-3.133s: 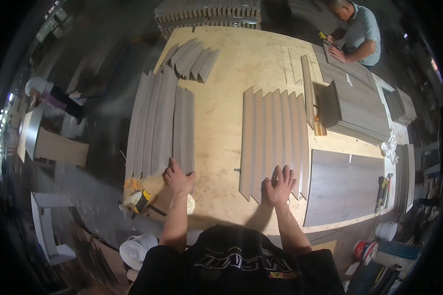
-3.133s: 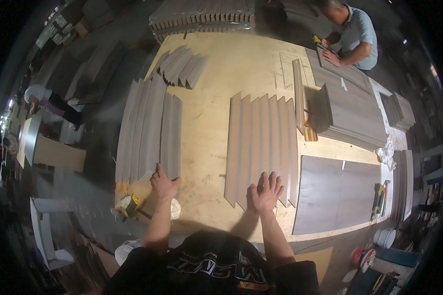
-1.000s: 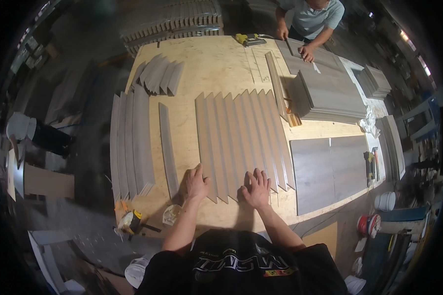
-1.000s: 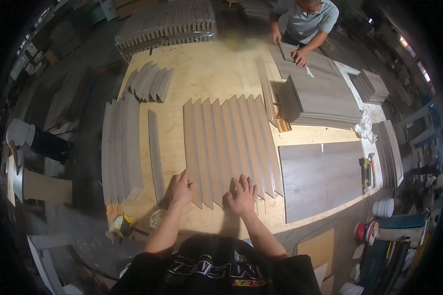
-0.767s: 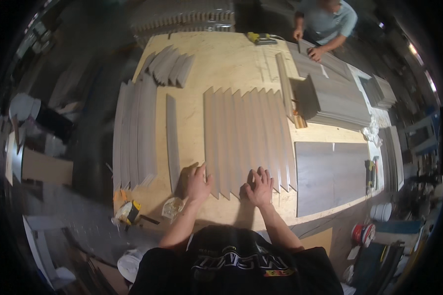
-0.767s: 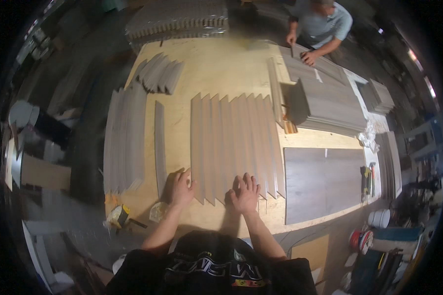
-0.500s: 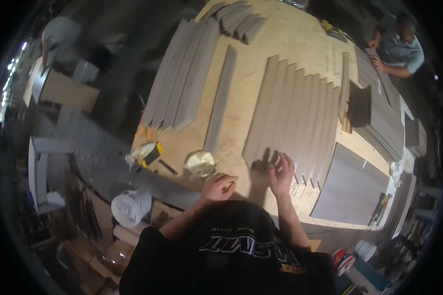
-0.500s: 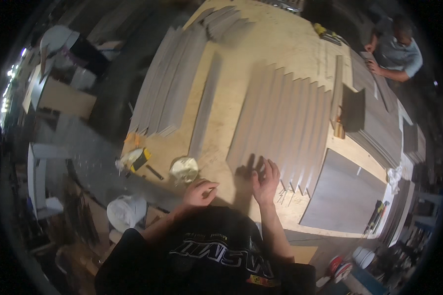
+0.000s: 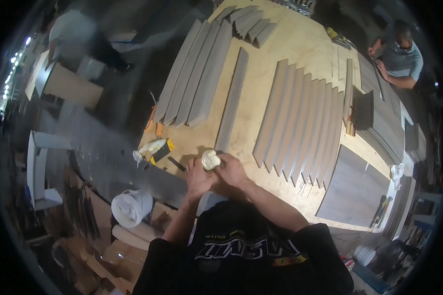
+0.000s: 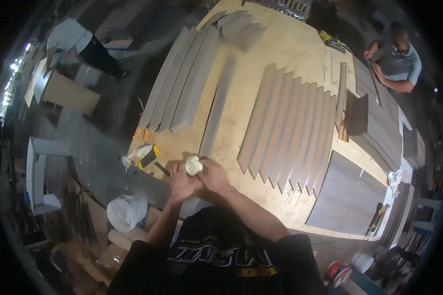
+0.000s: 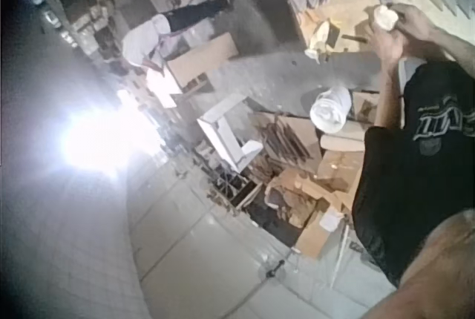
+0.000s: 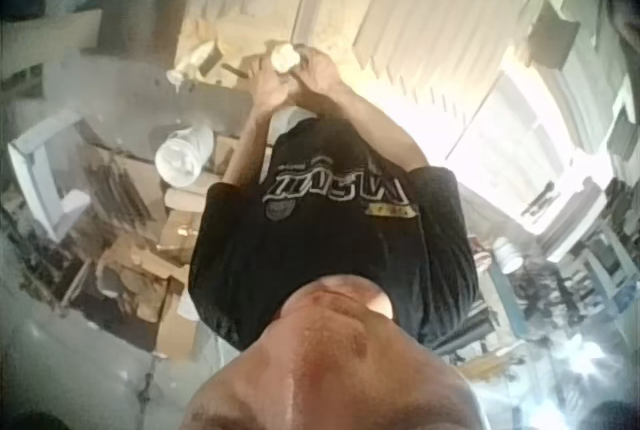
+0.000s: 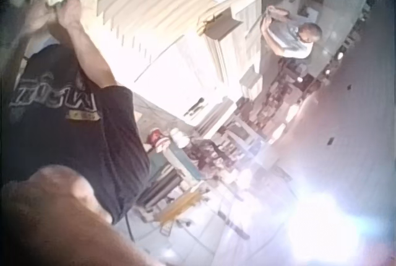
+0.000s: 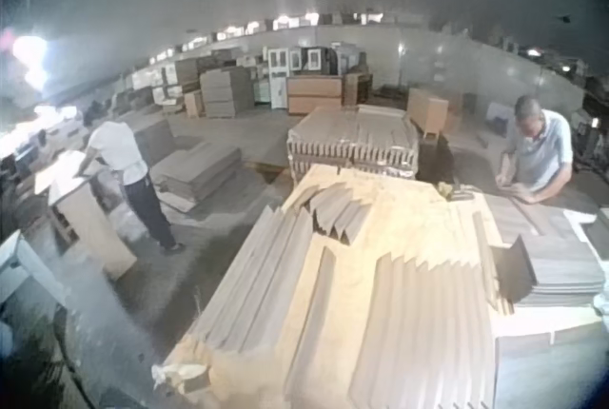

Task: Assembling wooden furniture panels using a pneumatic staple gun, hammer, and wood glue.

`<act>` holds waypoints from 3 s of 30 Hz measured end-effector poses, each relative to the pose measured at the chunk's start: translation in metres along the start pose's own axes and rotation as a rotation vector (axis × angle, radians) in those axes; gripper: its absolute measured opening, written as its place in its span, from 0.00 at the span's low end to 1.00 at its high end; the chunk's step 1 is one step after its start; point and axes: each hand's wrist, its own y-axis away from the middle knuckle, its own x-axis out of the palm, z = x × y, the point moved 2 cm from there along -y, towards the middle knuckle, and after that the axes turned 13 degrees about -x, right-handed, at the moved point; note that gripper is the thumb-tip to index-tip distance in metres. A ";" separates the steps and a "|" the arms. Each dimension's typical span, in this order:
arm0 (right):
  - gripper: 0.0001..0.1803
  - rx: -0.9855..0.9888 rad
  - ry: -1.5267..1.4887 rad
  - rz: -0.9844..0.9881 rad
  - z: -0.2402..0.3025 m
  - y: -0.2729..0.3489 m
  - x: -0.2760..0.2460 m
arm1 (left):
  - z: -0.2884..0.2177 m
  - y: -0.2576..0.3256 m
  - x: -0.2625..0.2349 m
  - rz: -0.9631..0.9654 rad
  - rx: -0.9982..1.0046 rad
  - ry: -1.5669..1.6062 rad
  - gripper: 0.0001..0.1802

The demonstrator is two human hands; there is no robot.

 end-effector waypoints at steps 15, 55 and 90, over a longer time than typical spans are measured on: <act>0.35 0.048 -0.878 -0.784 0.026 0.095 -0.148 | -0.199 0.042 0.027 0.594 0.484 0.603 0.23; 0.32 0.514 0.012 -0.903 -0.336 0.012 -0.527 | -0.222 -0.181 0.120 -0.411 0.541 -0.117 0.23; 0.23 0.762 -0.120 -0.966 -0.238 0.145 -0.422 | -0.223 -0.177 0.119 -0.422 0.560 -0.138 0.22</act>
